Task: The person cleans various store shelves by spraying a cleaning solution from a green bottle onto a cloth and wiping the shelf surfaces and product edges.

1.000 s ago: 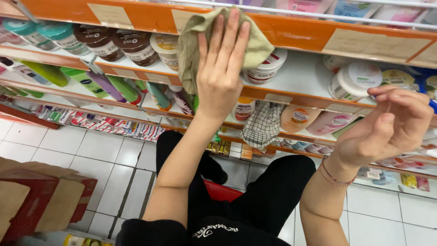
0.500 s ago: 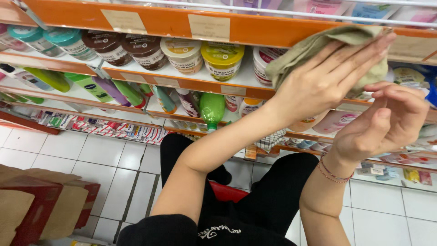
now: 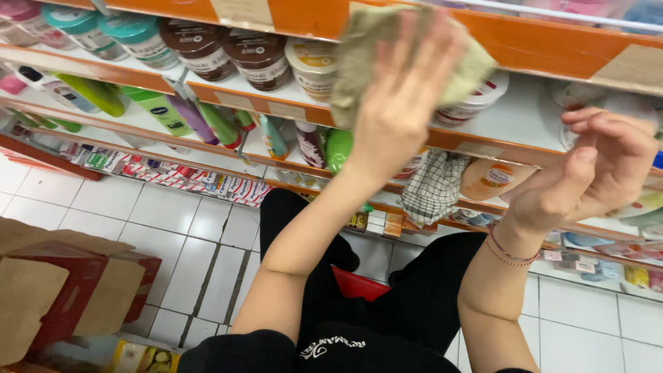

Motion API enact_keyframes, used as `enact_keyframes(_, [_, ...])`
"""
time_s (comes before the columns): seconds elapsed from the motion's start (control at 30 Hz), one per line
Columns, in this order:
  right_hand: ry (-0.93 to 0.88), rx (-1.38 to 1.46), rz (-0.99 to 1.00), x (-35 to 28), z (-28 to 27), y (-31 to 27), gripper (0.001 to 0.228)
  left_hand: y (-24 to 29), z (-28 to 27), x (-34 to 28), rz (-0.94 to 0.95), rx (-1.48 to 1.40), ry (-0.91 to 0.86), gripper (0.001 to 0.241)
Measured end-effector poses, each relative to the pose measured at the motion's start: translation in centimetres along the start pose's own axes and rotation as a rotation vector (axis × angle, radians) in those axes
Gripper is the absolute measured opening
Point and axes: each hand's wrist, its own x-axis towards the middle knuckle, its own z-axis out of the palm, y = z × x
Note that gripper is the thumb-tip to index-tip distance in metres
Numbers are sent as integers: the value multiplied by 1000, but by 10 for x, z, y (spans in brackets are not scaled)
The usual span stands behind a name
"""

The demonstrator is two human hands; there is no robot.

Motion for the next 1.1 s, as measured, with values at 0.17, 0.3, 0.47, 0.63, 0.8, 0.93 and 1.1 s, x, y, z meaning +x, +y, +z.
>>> enact_keyframes(0.17, [-71, 4, -35, -8, 46, 1, 20, -13, -17, 1, 148, -103, -148, 54])
enact_keyframes(0.3, [-95, 40, -40, -16, 74, 0, 22, -69, -38, -17, 62, 83, 21, 57])
enact_keyframes(0.47, [-135, 41, -37, -22, 93, -3, 22, -132, -63, -48, -149, 136, 103, 71])
enact_keyframes(0.63, [-194, 33, -25, -24, 114, -4, 23, -141, -64, -51, -261, 67, 203, 71])
enact_keyframes(0.8, [-285, -112, -116, -20, 142, -14, 22, -119, -61, -46, -68, 92, -47, 62])
enact_keyframes(0.93, [-444, -471, -321, -18, 163, -23, 31, -154, -74, -54, -196, 152, 62, 69])
enact_keyframes(1.1, [-666, -693, -322, -18, 188, -25, 56, -205, -93, -61, -431, 60, 328, 69])
